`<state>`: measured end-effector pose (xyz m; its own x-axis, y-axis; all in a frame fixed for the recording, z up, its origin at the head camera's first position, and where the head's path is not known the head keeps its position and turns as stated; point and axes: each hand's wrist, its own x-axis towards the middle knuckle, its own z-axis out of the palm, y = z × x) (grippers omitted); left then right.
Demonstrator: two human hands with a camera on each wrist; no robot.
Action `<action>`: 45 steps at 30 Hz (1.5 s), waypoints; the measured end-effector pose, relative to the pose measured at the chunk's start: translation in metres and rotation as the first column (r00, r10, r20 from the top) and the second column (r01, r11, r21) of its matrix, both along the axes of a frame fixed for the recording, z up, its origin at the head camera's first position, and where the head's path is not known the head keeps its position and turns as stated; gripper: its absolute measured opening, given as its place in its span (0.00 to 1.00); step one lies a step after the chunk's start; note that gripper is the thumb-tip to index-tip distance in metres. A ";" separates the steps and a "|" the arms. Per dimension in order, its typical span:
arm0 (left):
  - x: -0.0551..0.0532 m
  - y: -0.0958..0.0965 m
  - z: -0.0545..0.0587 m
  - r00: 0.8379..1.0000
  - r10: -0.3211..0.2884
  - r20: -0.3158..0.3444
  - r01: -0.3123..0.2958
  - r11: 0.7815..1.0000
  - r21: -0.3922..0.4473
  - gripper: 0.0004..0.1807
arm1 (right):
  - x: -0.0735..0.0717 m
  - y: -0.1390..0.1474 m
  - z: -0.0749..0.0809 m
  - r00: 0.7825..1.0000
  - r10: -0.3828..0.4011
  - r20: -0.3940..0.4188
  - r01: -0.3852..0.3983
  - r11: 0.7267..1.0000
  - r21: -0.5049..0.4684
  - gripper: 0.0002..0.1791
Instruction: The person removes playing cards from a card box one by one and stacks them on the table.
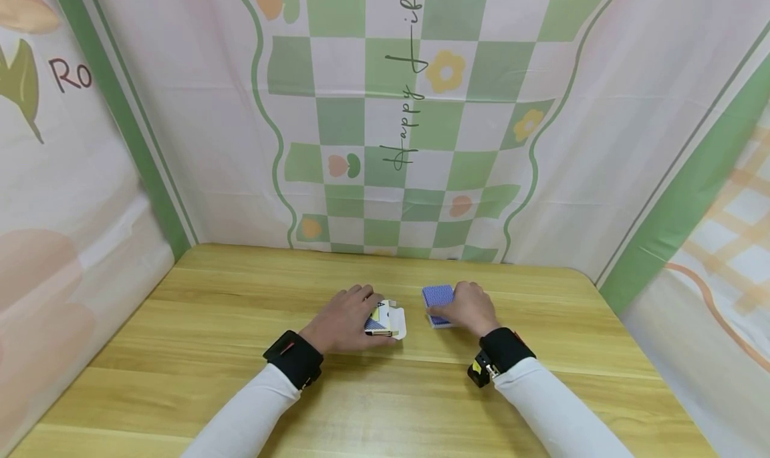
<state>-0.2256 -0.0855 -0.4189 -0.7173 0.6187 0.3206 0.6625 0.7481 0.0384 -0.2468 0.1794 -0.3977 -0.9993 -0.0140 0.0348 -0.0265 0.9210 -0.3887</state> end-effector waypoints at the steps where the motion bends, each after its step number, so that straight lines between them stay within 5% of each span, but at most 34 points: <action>1: 0.000 0.000 0.000 1.000 0.002 0.002 -0.002 1.000 -0.001 0.45 | 0.000 0.000 -0.001 1.000 -0.001 0.001 0.001 1.000 0.006 0.29; 45: 0.003 0.000 -0.001 1.000 0.012 0.024 -0.012 1.000 0.001 0.46 | 0.002 -0.002 -0.006 1.000 0.005 0.003 -0.004 1.000 -0.007 0.32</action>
